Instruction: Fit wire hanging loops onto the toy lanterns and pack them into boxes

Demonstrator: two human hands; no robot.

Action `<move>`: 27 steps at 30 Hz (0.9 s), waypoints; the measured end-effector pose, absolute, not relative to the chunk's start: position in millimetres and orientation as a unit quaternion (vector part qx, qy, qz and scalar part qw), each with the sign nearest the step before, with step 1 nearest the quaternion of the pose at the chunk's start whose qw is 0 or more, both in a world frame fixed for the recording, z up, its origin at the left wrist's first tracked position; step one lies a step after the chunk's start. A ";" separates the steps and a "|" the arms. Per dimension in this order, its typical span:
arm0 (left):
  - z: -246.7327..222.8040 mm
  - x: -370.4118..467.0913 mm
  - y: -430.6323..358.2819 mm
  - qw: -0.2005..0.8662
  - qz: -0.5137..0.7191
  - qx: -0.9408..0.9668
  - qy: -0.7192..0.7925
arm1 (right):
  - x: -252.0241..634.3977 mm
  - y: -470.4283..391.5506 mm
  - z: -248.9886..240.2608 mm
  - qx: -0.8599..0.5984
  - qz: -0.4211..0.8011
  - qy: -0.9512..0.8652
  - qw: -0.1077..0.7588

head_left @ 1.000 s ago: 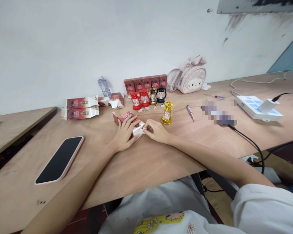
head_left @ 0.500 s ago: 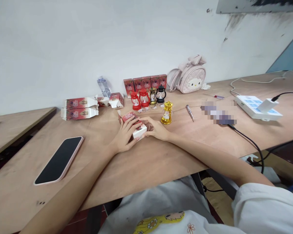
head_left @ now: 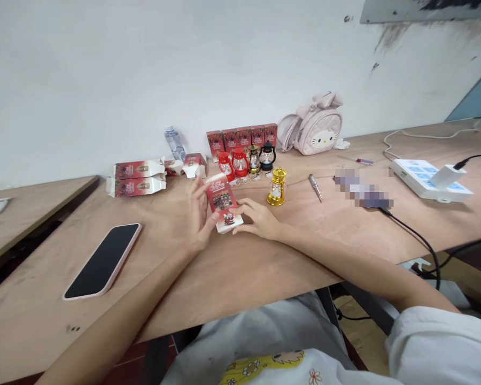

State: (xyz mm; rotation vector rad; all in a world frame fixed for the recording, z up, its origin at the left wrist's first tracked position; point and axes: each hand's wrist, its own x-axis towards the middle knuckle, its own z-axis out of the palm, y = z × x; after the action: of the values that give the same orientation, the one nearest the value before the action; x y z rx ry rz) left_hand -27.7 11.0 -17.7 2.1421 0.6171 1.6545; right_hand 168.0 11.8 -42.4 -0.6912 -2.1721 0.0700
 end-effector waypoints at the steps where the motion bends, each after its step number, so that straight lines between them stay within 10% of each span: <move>1: -15.8 -25.1 9.4 0.206 0.622 0.724 0.216 | 167.8 11.1 -42.5 -0.270 -0.030 -0.867 0.417; 15: -4.8 -25.4 5.4 0.240 0.540 0.748 0.302 | 171.1 1.8 -31.2 -0.130 -0.384 -0.818 0.407; 27: -4.7 -23.7 4.8 0.294 0.521 0.763 0.244 | 175.9 0.5 -19.4 -0.392 -0.112 -0.807 0.426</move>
State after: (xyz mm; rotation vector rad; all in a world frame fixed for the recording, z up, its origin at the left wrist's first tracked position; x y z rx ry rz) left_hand -23.7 4.8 -4.7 2.0327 0.6504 1.3868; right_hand 175.9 0.5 -19.4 -0.9807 -2.0183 -0.2799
